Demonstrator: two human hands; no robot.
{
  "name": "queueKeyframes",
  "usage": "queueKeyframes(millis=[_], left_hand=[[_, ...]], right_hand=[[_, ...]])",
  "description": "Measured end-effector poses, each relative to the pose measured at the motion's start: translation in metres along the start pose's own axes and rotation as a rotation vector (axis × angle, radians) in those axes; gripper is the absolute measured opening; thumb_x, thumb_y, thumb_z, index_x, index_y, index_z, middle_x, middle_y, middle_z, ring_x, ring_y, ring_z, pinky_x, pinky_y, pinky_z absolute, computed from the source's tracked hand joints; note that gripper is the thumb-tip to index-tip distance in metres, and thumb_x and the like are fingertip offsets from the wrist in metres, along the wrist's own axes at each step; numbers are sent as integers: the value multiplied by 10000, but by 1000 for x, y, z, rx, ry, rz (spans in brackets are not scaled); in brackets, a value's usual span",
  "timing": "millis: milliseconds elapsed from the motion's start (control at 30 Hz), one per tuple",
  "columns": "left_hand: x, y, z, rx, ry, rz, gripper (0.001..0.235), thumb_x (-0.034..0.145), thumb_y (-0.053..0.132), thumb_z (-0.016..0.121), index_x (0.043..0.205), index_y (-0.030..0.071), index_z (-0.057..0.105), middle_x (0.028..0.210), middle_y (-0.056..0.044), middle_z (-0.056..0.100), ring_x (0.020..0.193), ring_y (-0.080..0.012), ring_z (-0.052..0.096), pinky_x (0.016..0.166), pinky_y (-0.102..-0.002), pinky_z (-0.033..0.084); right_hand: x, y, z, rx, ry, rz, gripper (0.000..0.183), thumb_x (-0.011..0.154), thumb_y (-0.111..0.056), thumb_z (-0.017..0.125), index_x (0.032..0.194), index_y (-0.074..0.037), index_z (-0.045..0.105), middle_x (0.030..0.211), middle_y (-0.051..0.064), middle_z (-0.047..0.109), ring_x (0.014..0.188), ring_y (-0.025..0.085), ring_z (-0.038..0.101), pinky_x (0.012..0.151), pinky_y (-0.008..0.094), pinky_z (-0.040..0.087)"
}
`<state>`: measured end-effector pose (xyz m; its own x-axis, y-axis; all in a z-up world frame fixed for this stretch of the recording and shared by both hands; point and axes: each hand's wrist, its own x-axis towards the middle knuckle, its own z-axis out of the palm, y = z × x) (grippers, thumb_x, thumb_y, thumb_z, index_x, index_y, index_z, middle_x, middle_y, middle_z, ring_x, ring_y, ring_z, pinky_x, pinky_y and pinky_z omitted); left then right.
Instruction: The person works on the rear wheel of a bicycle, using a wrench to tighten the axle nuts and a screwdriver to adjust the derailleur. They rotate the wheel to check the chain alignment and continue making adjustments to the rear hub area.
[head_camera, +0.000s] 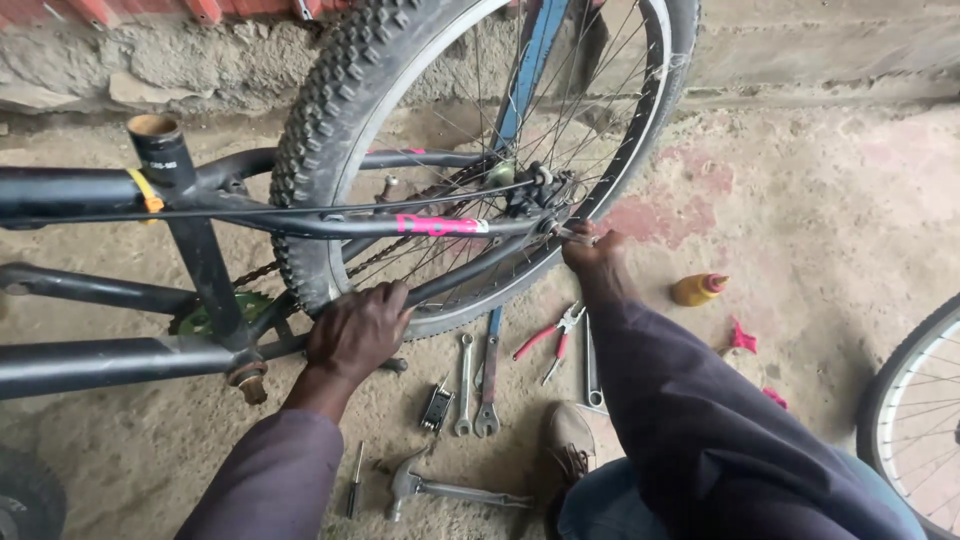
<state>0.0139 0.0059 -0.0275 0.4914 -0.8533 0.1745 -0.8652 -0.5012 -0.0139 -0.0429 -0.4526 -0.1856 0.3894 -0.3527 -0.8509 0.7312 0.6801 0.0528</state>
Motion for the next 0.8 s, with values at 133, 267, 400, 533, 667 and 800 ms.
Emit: queueKeyframes(millis=[133,267,400,533,667,800], left_hand=[[-3,-2,7,26,13,-5,261,966,419,527,1011,162,531,753,-68,640,602,-291,709,538,-423,579],[-2,-2,1,76,64,24,258,910,407,606,981,169,538,739,-55,629,607,-274,709,538,-418,583],[-6,-2,4,75,63,19,269,905,411,608,1001,168,548,738,-48,628,606,-265,708,541,-411,584],[-1,-4,7,104,89,36,276,925,429,595,960,160,546,700,-47,599,563,-261,687,519,-404,568],[-2,-1,2,94,95,33,303,954,456,557,966,153,549,693,-43,596,560,-260,684,520,-400,563],[-3,-2,4,117,102,36,294,951,459,540,947,165,530,685,-45,590,556,-267,687,512,-412,564]], right_hand=[[42,3,-4,-181,-25,-140,110,973,-78,407,881,-39,361,765,52,415,595,207,509,429,204,345],[-10,26,3,-350,-96,-349,152,1016,-113,322,872,-90,362,668,10,359,469,149,433,396,213,342],[-27,26,18,-428,-130,-477,274,1055,-322,374,920,-85,398,556,21,354,382,172,421,367,271,390],[-125,49,59,-674,-192,-655,230,1056,-365,464,959,-160,505,689,15,438,433,107,402,361,235,362],[-158,62,75,-851,-545,-1051,430,1039,-497,447,969,-85,549,568,42,419,343,147,441,284,268,378],[-203,74,64,-866,-639,-1018,371,1053,-474,448,981,-119,529,577,27,403,357,156,476,306,271,427]])
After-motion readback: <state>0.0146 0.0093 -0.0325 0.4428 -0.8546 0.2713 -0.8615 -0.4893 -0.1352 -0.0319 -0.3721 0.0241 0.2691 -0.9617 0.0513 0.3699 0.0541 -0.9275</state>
